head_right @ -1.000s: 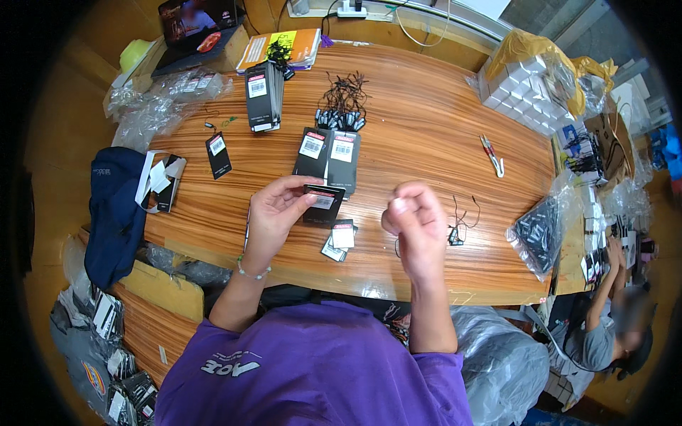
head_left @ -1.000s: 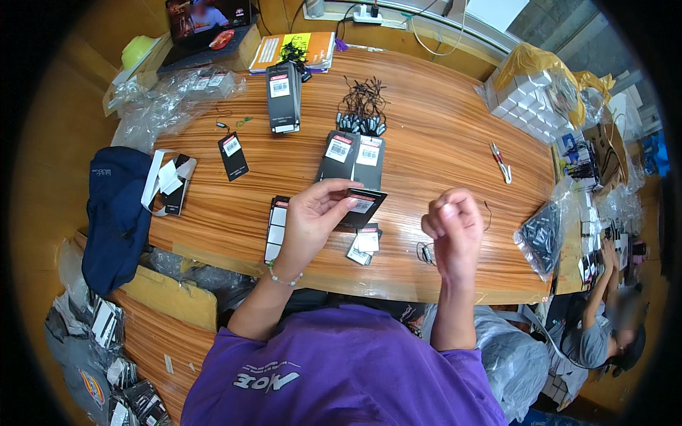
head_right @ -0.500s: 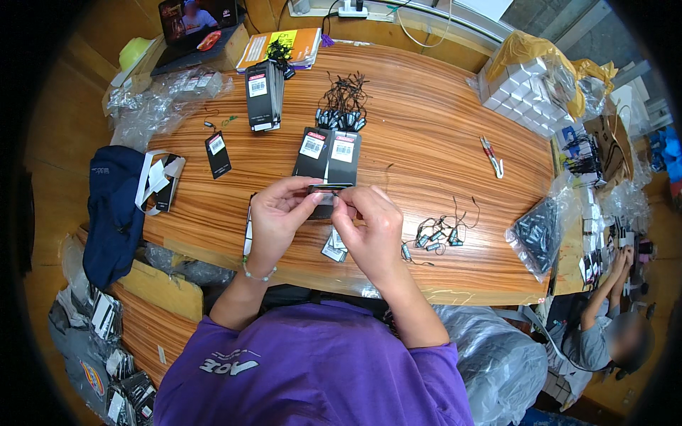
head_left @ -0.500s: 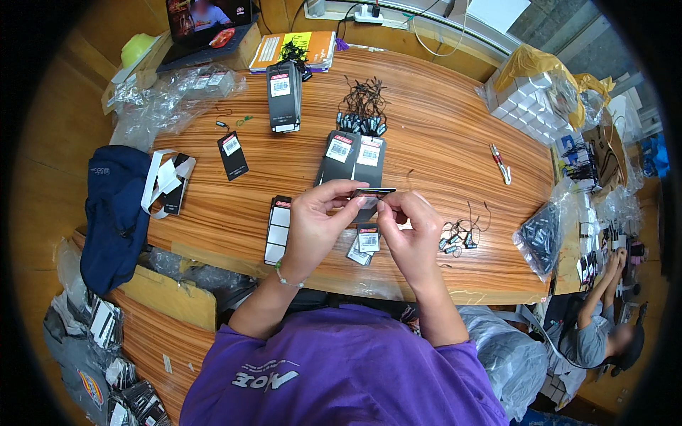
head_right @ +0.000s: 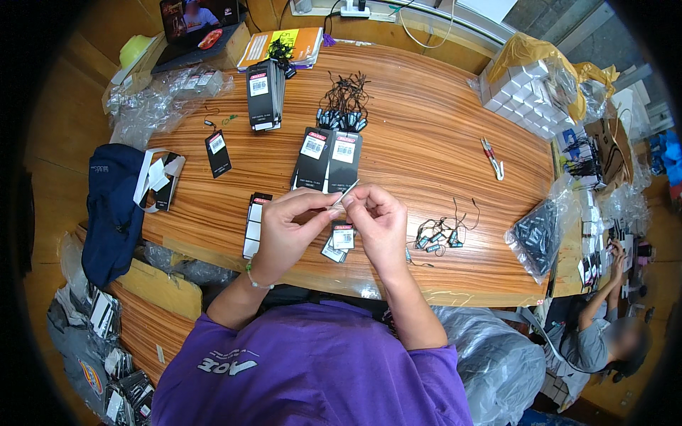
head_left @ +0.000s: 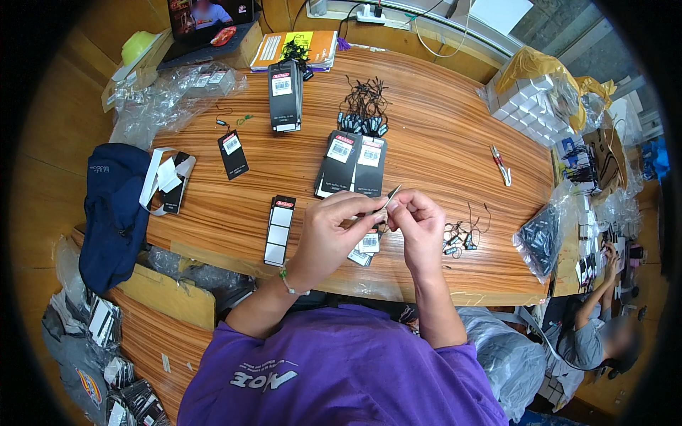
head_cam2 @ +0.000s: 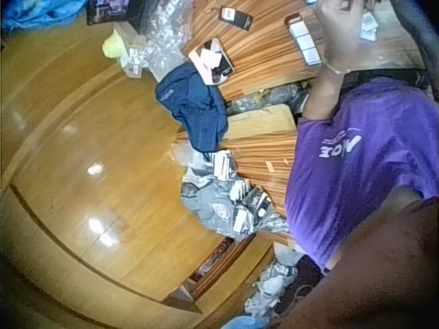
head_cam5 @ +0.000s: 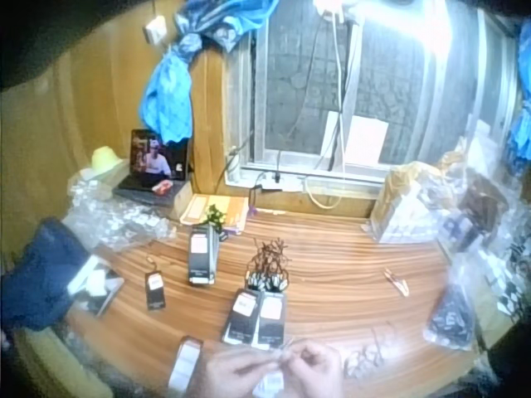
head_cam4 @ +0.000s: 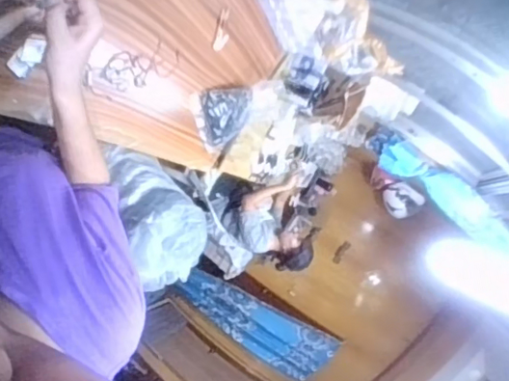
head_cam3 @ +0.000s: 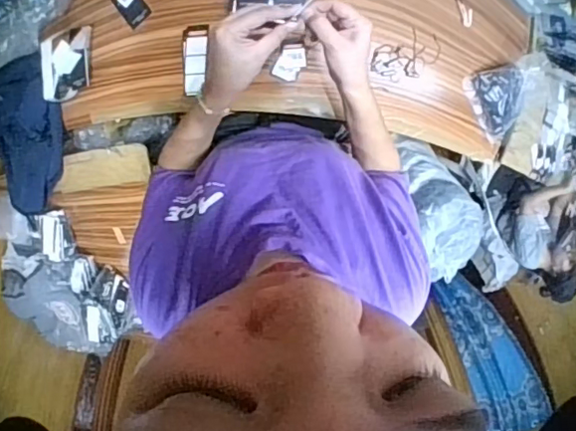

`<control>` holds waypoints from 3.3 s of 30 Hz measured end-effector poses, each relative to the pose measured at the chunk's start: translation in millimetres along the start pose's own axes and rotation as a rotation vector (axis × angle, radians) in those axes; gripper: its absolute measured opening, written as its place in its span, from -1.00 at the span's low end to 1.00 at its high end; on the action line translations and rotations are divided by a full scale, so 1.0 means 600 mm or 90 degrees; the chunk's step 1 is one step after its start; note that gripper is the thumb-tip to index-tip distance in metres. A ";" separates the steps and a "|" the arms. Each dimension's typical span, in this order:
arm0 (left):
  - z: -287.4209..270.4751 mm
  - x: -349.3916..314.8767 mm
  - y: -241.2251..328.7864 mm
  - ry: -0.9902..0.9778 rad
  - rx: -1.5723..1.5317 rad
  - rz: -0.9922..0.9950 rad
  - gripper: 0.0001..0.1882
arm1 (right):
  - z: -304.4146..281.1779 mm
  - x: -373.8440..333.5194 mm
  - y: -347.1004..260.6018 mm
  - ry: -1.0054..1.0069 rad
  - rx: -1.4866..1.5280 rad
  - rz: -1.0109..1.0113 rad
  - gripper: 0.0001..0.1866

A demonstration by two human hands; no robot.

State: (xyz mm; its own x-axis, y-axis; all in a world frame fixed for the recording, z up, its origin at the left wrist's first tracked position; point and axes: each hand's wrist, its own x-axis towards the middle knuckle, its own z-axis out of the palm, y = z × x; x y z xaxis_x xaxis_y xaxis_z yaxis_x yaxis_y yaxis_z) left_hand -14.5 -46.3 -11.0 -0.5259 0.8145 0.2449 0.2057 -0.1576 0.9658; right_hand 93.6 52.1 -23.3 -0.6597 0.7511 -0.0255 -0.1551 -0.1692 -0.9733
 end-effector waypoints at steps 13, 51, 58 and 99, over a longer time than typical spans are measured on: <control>0.001 0.004 0.002 -0.005 0.012 0.023 -0.82 | -0.034 0.012 -0.006 -0.058 -0.215 -0.136 -0.87; -0.204 -0.029 -0.105 -0.127 0.436 -0.174 -0.41 | -0.033 0.102 -0.142 -0.114 0.097 -0.270 -0.76; -0.183 -0.044 -0.051 0.030 0.255 -0.201 -0.61 | -0.029 0.116 -0.128 -0.191 0.049 -0.173 -0.75; -0.006 0.060 0.067 0.108 0.123 0.167 -0.78 | 0.030 0.070 -0.098 -0.055 -0.331 -0.504 -0.74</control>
State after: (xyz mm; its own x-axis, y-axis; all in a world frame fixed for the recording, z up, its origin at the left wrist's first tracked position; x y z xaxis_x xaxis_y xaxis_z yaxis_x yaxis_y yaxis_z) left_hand -28.4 -25.5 36.7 -0.5604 0.6543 0.5078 0.4948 -0.2272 0.8388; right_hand 61.9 82.1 36.9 -0.5583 0.4735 0.6812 -0.2472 0.6889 -0.6814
